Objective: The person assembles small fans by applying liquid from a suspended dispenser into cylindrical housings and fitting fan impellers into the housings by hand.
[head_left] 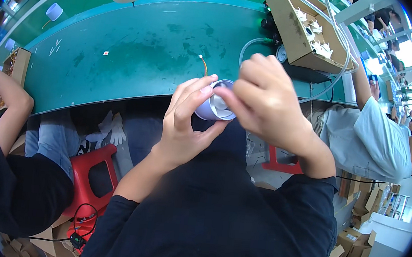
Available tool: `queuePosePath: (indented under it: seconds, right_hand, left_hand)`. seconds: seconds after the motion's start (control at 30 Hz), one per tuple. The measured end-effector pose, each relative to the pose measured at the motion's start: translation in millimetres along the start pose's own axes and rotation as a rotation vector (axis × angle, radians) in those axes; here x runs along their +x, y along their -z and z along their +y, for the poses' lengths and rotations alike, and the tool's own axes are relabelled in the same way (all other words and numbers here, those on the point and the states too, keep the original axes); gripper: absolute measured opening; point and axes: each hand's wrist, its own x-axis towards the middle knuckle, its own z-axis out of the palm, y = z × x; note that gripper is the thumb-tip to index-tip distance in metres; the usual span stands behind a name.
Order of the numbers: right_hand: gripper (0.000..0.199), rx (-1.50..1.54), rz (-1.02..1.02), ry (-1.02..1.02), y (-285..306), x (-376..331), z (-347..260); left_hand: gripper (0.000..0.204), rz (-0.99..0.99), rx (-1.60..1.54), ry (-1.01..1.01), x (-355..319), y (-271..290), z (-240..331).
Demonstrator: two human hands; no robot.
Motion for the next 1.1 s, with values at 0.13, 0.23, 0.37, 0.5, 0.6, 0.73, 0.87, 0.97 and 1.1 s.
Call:
queuePosePath:
  seconds: [0.13, 0.23, 0.37, 0.5, 0.6, 0.73, 0.87, 0.97, 1.1]
  right_hand:
    - [0.037, 0.184, 0.071, -0.094, -3.4, -0.3, -8.0]
    - [0.045, 0.322, 0.049, -0.180, -5.7, -1.5, -11.5]
    - [0.051, 0.326, 0.048, -0.272, -19.5, 2.8, -0.5]
    - [0.049, 0.108, 0.321, -0.350, -52.7, 34.1, 52.5]
    - [0.050, 0.030, 0.432, -0.481, -81.5, 75.4, 106.0]
    - [0.051, -0.026, 0.501, -0.513, -115.0, 125.0, 174.2]
    - [0.050, -0.139, 0.355, -0.681, -134.6, 147.6, 229.4]
    - [0.051, -0.107, 0.279, -0.755, -140.4, 148.8, 247.1]
    - [0.053, -0.295, 0.153, -0.826, -135.4, 158.0, 232.1]
  left_hand:
    - [0.077, 0.093, -0.057, 0.024, -2.6, -5.6, -4.1]
    - [0.075, 0.088, -0.086, 0.041, -5.8, -7.7, -6.4]
    - [0.069, 0.099, 0.152, 0.037, -5.5, -3.8, 3.4]
    - [0.063, -0.046, 0.055, 0.042, -36.9, 0.7, 10.7]
    - [0.041, -0.294, 0.087, 0.384, -76.0, 8.1, -3.5]
    - [0.043, -0.330, 0.656, 0.740, -135.0, 36.9, -69.7]
    - [0.065, -0.275, 1.095, 1.156, -176.5, 73.2, -116.0]
    - [0.075, -0.229, 0.889, 1.550, -190.2, 81.2, -131.1]
    - [0.087, -0.173, 0.422, 1.907, -184.9, 96.8, -145.0]
